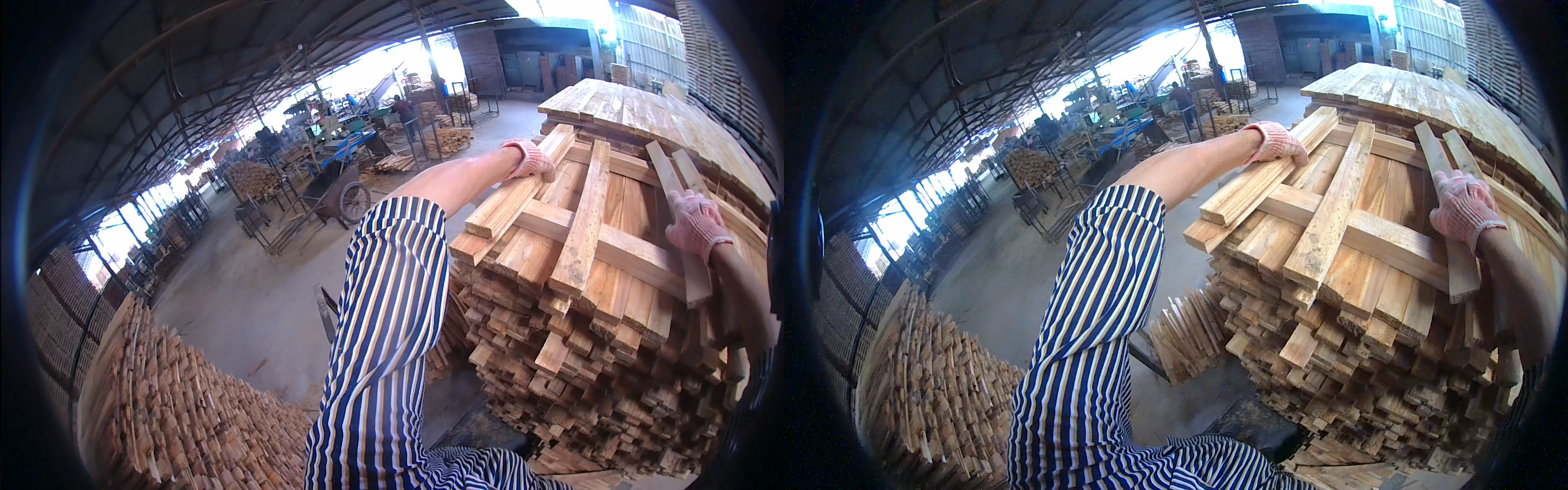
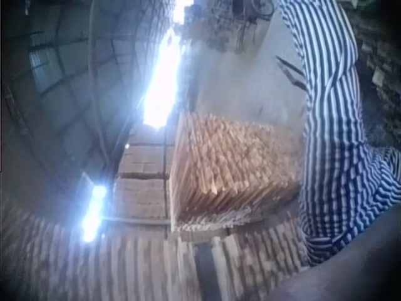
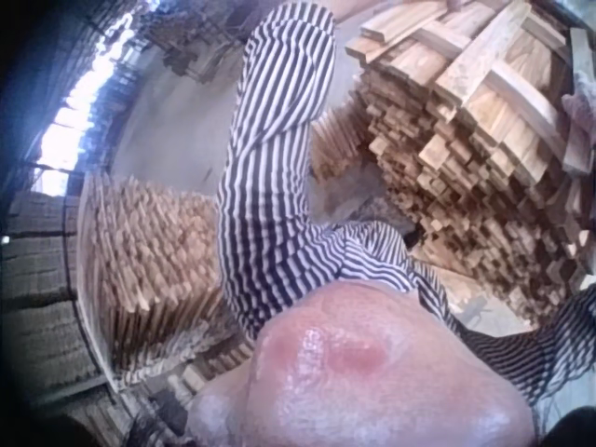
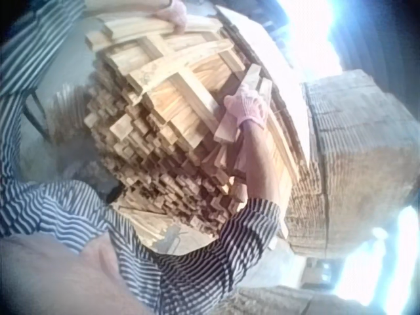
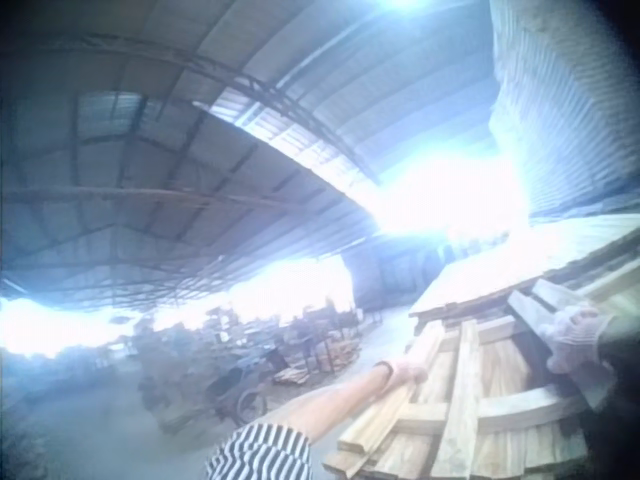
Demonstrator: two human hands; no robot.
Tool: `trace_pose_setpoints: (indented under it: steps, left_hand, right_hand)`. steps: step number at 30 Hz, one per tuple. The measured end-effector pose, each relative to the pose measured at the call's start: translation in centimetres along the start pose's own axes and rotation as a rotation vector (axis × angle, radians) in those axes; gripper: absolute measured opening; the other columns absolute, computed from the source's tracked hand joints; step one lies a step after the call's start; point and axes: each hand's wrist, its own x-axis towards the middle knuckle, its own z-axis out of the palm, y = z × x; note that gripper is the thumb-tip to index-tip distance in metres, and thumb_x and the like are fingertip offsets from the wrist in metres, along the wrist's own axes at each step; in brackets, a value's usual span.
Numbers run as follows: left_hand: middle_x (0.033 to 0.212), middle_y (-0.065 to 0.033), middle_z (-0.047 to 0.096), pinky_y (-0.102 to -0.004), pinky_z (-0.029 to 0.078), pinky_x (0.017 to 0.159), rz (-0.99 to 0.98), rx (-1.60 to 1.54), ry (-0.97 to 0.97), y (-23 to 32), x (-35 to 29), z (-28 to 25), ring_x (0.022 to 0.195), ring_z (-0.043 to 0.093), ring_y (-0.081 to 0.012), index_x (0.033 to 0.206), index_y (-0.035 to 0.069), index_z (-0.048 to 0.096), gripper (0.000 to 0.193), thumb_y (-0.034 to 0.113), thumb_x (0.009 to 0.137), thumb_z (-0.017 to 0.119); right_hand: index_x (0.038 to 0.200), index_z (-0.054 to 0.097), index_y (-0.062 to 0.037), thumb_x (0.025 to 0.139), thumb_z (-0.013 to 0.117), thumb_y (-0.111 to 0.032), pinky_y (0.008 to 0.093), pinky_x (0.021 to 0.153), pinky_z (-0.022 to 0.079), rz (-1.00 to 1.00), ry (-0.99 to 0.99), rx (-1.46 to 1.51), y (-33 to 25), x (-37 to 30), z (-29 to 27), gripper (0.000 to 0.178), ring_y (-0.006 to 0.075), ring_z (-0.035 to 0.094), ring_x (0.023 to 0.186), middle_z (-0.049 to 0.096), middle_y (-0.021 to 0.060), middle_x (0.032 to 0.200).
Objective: The person picks up wooden planks from a pile and stacks them onto a growing stack in a warehouse. The person wears gloves and handles the planks one by one or in small groups, placing them carefully on top of the existing stack.
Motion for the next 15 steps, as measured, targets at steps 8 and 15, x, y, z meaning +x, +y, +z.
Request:
trace_pose_setpoints:
  steps: [8,15]
  left_hand:
    - [0.097,-0.0114,0.071,-0.0373,0.055,0.075,0.176,-0.195,-0.042,2.1,0.7,0.7,0.082,0.067,-0.0209,0.101,0.004,0.074,0.046,0.036,0.070,0.081]
    - [0.099,-0.0150,0.071,-0.0363,0.054,0.079,0.090,-0.148,-0.085,-1.4,1.2,-1.3,0.085,0.068,-0.0252,0.103,-0.002,0.072,0.049,0.035,0.071,0.081]
  right_hand:
    - [0.131,0.051,0.0004,0.074,0.066,-0.017,0.0437,0.097,0.049,0.045,-0.041,0.025,1.2,-2.5,-3.5,0.062,0.0352,0.061,0.113,0.063,0.0271,0.113]
    - [0.124,0.060,0.0018,0.077,0.060,-0.020,0.0449,0.089,0.054,0.063,-0.049,0.025,-0.1,-0.3,-1.5,0.052,0.0349,0.066,0.107,0.066,0.0246,0.114]
